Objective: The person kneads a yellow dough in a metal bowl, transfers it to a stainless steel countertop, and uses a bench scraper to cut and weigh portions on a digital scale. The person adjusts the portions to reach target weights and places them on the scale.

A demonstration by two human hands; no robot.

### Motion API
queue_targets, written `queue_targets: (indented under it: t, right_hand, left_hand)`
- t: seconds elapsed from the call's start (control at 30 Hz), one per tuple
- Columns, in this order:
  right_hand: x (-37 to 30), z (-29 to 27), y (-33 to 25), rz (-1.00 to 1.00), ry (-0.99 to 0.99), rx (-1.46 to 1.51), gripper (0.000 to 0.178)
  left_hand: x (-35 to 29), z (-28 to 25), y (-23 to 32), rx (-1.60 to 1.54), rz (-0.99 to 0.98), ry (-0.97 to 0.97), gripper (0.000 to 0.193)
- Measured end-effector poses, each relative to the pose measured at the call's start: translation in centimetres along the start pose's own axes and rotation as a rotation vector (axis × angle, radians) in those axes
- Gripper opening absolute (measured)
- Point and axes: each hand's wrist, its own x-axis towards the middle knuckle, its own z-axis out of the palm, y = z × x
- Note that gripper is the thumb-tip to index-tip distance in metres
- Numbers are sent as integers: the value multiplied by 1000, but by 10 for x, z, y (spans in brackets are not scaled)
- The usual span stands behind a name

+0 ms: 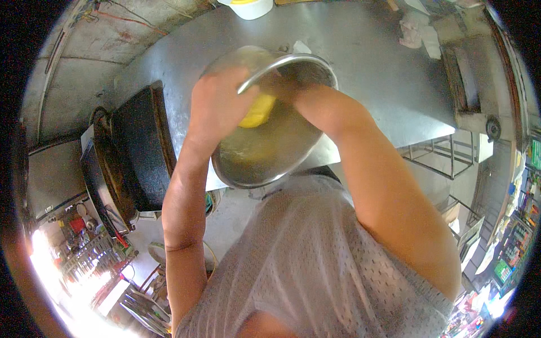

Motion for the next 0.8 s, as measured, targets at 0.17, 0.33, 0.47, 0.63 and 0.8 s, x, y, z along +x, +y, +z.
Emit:
queue_targets:
  t: [0.17,0.33,0.47,0.63,0.8]
  right_hand:
    - [-99,5,-73,185,52,-137,20]
    - [-115,-10,-69,58,-61,-155,21]
    - [-64,-74,-41,81,186,-40,23]
    - [-17,-9,-43,170,-33,114,28]
    - [-35,38,-44,118,-147,-64,29]
  left_hand:
    - [-36,-17,2,-36,-239,21,24]
    - [-47,-34,-18,-61,-273,14,24]
    - [-35,-35,-27,-40,-191,-5,29]
    - [-31,-32,-18,22,-197,-7,27]
    - [-80,-18,6,1,-242,63,24]
